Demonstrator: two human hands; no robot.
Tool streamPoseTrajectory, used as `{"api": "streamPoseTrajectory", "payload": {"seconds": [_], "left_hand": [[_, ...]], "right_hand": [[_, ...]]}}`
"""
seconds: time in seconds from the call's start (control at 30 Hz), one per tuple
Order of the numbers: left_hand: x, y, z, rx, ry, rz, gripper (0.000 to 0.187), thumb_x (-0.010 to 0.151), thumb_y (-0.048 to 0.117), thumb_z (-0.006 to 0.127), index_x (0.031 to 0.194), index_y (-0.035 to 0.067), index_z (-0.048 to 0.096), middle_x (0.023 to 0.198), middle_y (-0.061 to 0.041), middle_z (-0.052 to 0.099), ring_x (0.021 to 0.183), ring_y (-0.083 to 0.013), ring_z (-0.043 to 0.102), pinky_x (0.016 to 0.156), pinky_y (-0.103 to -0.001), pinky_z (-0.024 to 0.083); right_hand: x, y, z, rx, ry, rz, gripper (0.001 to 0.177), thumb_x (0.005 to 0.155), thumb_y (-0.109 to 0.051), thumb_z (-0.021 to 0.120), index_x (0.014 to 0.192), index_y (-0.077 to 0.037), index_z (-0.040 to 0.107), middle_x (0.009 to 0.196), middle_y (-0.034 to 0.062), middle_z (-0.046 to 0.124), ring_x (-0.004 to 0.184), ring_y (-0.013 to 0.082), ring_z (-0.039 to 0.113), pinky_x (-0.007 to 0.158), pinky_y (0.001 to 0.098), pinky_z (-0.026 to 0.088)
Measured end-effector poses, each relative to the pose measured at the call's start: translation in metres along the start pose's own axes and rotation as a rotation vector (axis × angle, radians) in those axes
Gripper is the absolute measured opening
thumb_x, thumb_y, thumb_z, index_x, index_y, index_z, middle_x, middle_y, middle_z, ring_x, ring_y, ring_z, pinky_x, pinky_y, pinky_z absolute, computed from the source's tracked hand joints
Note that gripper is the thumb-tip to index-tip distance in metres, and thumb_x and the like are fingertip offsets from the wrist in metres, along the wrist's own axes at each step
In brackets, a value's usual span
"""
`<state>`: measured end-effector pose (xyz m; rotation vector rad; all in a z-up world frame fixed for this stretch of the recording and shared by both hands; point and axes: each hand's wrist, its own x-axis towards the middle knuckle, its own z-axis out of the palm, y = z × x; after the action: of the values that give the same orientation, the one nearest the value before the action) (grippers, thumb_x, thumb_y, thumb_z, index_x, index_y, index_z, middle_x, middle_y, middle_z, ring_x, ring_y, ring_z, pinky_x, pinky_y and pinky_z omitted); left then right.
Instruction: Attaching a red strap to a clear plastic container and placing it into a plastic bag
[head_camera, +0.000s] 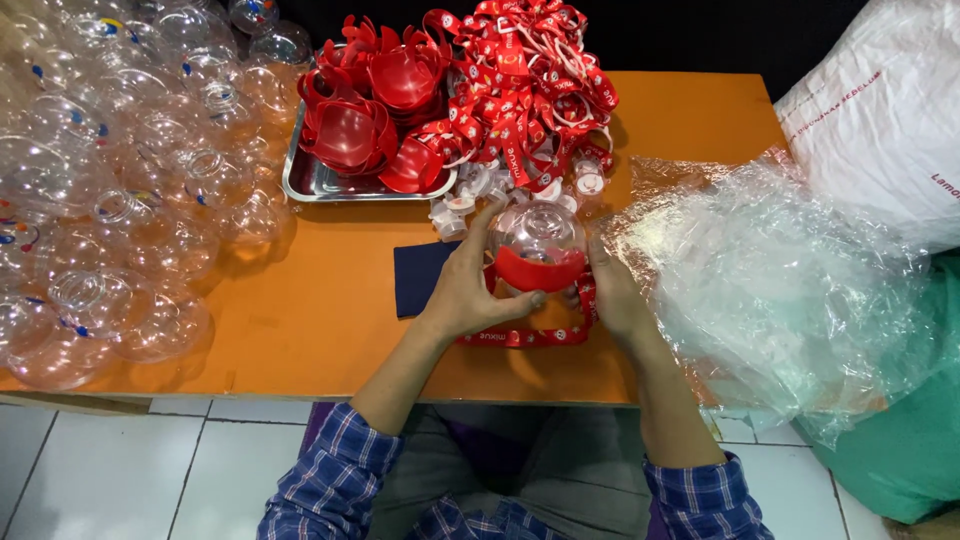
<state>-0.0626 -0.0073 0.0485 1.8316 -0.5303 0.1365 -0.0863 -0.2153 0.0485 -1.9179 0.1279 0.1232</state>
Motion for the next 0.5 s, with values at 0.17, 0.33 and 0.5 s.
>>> {"api": "streamPoseTrajectory", "payload": {"seconds": [0.17, 0.33, 0.5], "left_hand": [[-0.003, 0.002, -0.002, -0.031, -0.022, 0.062, 0.119, 0.064, 0.050, 0.088, 0.160, 0.014, 0.027, 0.120, -0.022, 0.068, 0.114, -0.0427, 0.066, 0.101, -0.052, 0.050], [-0.006, -0.001, -0.003, -0.055, -0.027, 0.087, 0.120, 0.065, 0.047, 0.089, 0.161, 0.014, 0.026, 0.117, -0.019, 0.069, 0.114, -0.0397, 0.065, 0.104, -0.052, 0.048], [-0.007, -0.008, 0.002, -0.089, -0.025, 0.148, 0.117, 0.066, 0.043, 0.091, 0.160, 0.011, 0.030, 0.111, -0.017, 0.070, 0.111, -0.0357, 0.067, 0.105, -0.049, 0.047]], "right_hand": [[-0.012, -0.009, 0.004, -0.004, -0.013, -0.152, 0.068, 0.110, -0.053, 0.029, 0.114, -0.001, 0.072, 0.116, 0.0252, 0.070, 0.122, 0.0399, 0.061, 0.115, 0.0523, 0.037], [-0.003, 0.027, 0.006, 0.017, 0.029, -0.329, 0.060, 0.114, -0.044, 0.029, 0.113, -0.004, 0.074, 0.111, 0.0181, 0.072, 0.118, 0.0328, 0.064, 0.112, 0.0483, 0.041], [-0.004, 0.076, 0.014, 0.158, 0.041, -0.243, 0.055, 0.115, -0.042, 0.033, 0.110, -0.003, 0.072, 0.103, 0.0163, 0.069, 0.104, 0.0286, 0.065, 0.099, 0.0441, 0.050]]}}
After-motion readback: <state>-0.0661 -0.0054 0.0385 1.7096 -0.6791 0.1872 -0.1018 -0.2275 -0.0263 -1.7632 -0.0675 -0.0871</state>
